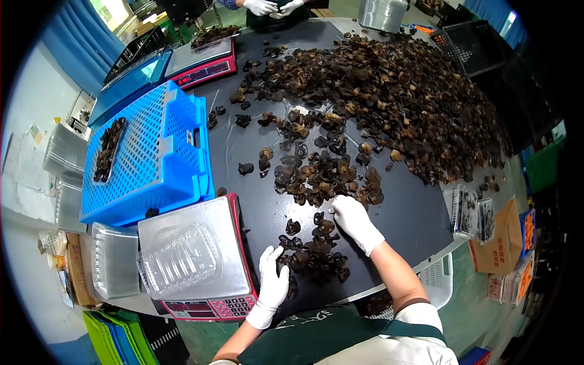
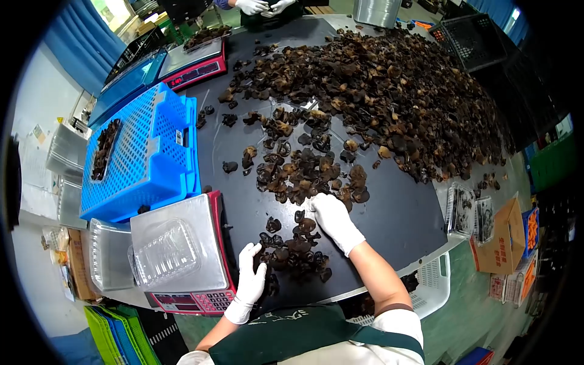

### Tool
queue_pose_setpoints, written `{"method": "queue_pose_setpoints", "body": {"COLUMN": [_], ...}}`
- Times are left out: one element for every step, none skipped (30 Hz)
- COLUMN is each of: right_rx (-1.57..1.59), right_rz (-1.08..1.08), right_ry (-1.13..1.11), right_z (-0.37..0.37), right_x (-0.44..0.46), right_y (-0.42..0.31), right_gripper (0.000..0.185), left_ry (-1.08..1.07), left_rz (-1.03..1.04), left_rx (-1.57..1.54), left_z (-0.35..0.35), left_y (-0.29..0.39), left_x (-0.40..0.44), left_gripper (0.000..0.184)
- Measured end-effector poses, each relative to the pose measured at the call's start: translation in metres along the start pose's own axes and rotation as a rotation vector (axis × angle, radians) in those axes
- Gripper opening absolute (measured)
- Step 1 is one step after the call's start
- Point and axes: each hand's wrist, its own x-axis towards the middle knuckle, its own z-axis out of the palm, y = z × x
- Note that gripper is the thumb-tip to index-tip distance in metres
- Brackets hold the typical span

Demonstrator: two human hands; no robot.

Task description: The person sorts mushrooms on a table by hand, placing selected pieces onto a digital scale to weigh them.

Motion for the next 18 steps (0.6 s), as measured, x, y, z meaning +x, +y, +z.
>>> {"method": "queue_pose_setpoints", "body": {"right_rx": [0.135,0.27,0.429,0.468,0.508,0.547,0.511,0.474,0.361,0.248,0.135,0.024,-0.014,-0.012,-0.04,-0.068,0.016,0.088], "right_rz": [0.094,0.19,0.235,0.255,0.328,0.405,0.425,0.445,0.488,0.531,0.595,0.659,0.808,0.818,0.701,0.582,0.502,0.44], "right_ry": [0.028,0.056,0.101,0.145,0.153,0.161,0.163,0.167,0.056,-0.055,-0.171,-0.288,-0.314,-0.307,-0.218,-0.13,-0.112,-0.092], "right_z": [-0.001,-0.002,-0.012,-0.027,-0.045,-0.063,-0.08,-0.096,-0.112,-0.125,-0.135,-0.144,-0.152,-0.148,-0.143,-0.139,-0.134,-0.119], "right_x": [-0.002,-0.006,-0.012,-0.02,-0.031,-0.044,-0.058,-0.073,-0.089,-0.108,-0.13,-0.142,-0.147,-0.146,-0.144,-0.14,-0.126,-0.115], "right_y": [0.004,0.007,0.002,-0.004,-0.011,-0.016,-0.017,-0.015,-0.008,-0.001,0.007,0.005,-0.002,-0.005,-0.007,-0.012,-0.021,-0.023], "right_gripper": [0.008,0.009,0.01,0.008,0.007,0.006,0.005,0.004,0.006,0.008,0.012,0.016,0.023,0.023,0.023,0.023,0.025,0.026], "left_ry": [0.02,0.038,0.054,0.056,0.069,0.08,0.099,0.113,0.106,0.098,0.09,0.093,0.097,0.088,0.09,0.093,0.086,0.084], "left_rz": [0.043,0.086,0.117,0.116,0.146,0.175,0.231,0.246,0.267,0.287,0.291,0.327,0.366,0.374,0.394,0.415,0.423,0.395], "left_rx": [0.018,0.037,0.067,0.062,0.085,0.108,0.119,0.12,0.114,0.108,0.104,0.125,0.146,0.145,0.26,0.377,0.38,0.53], "left_z": [0.001,0.002,0.002,0.004,0.005,0.007,0.012,0.017,0.021,0.025,0.03,0.034,0.036,0.039,0.04,0.041,0.043,0.045], "left_y": [0.003,0.007,0.011,0.014,0.017,0.02,0.017,0.017,0.017,0.017,0.014,0.012,0.011,0.012,0.018,0.021,0.021,0.02], "left_x": [0.004,0.009,0.015,0.022,0.029,0.036,0.044,0.052,0.06,0.066,0.072,0.077,0.082,0.084,0.084,0.084,0.082,0.079], "left_gripper": [0.049,0.049,0.05,0.05,0.05,0.05,0.05,0.051,0.051,0.051,0.051,0.051,0.051,0.051,0.052,0.053,0.053,0.053]}}
